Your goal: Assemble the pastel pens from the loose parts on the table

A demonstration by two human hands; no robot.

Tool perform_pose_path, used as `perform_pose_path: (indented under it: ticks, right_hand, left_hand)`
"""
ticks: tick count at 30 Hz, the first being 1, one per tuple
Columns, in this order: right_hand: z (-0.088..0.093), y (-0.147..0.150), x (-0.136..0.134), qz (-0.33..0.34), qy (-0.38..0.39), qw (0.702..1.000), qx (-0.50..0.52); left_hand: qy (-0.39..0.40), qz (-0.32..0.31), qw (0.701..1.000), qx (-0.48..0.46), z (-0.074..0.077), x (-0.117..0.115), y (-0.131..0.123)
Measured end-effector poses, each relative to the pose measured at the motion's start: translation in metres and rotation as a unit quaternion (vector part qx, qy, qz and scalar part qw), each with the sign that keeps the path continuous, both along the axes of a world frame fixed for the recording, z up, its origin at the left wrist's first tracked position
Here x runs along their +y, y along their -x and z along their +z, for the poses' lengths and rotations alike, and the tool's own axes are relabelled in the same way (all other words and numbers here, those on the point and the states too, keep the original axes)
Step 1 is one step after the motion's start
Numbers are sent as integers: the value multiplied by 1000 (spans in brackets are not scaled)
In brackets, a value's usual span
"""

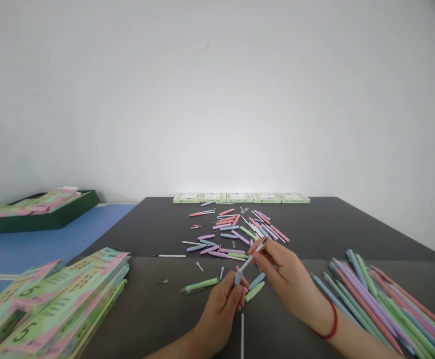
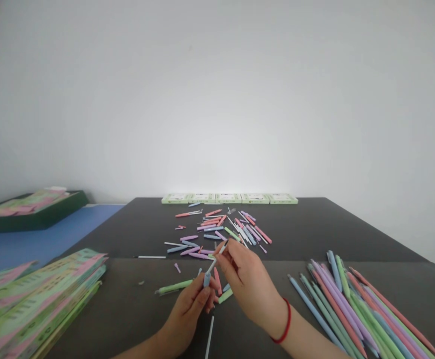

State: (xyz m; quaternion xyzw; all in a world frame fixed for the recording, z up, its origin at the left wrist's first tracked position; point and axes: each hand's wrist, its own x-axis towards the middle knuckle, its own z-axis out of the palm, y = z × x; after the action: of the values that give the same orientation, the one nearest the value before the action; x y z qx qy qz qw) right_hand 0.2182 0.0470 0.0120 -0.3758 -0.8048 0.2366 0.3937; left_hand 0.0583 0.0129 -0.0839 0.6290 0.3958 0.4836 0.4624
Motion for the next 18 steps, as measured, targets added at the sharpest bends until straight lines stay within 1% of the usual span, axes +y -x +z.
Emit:
perform_pose_path:
  ticks: [3, 7, 10, 13, 18]
  right_hand:
    - [-5, 0, 2, 22, 34, 999, -24]
    - [-13, 4, 3, 80, 89, 992, -41]
    - [-13, 4, 3, 75, 132, 988, -15]
    - [-13, 3, 3, 69, 136, 988, 7]
    - [-23, 6, 6, 84, 172, 981, 17]
  left_hand:
    - [-12, -4, 1000, 14, 0, -1, 0]
    - [-16, 0, 1000, 25, -1, -1, 0]
    - [-23, 5, 999, 24, -1, -1, -1]
    - [-29, 4, 999, 28, 0, -3, 0]
    - [-49, 16, 997, 62, 4, -5, 1]
